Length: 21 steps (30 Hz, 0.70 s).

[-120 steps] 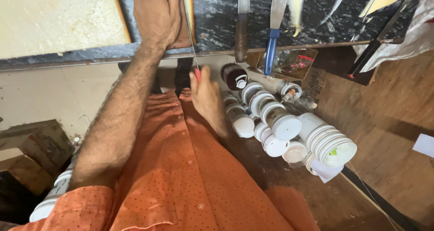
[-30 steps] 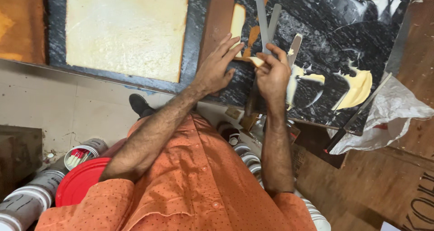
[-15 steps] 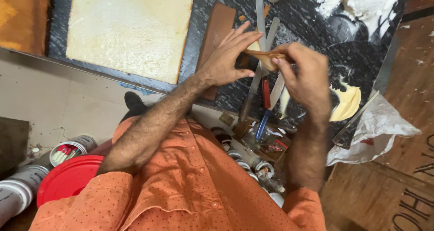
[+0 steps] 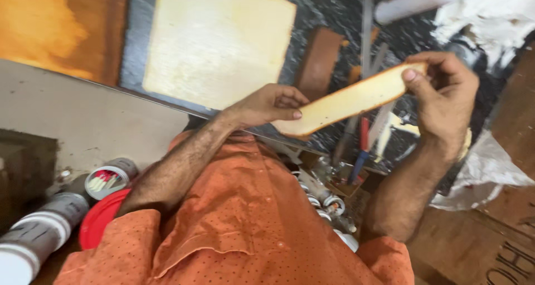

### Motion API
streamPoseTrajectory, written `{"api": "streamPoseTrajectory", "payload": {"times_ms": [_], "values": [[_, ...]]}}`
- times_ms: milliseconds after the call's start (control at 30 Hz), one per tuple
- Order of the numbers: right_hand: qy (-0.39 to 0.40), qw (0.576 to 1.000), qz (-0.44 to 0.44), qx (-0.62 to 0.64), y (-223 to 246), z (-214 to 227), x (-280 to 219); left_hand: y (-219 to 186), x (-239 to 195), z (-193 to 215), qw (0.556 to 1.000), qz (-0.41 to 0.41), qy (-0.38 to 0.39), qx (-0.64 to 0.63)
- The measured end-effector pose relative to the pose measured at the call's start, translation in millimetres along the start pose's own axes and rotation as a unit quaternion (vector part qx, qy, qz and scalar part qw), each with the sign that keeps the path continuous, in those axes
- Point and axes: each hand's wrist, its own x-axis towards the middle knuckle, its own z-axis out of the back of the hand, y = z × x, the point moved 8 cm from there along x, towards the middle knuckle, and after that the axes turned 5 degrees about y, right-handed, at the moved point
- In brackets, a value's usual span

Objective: The person retrieves a rectangular cake from a rack, places it on a work surface, and trims the edges using a long knife. They then spread a white frosting layer over the cake using a spatula.

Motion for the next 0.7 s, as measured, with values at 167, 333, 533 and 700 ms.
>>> {"api": "streamPoseTrajectory", "payload": {"times_ms": [167,333,533,700], "values": [[-0.051,0.984,-0.101,0.136,-70,-78,35,-26,-50,110,0.986,0.012,-0.095,0.134],[-0.078,0.966,-0.116,0.219,-107,-158,82,-48,-81,235,0.949,0.037,-0.244,0.195],[-0.101,0.966,-0.140,0.190,-139,-207,117,-50,-72,316,0.935,-0.043,-0.294,0.195],[-0.089,0.966,-0.113,0.213,-143,-219,133,-29,-70,351,0.907,0.022,-0.338,0.250]]}}
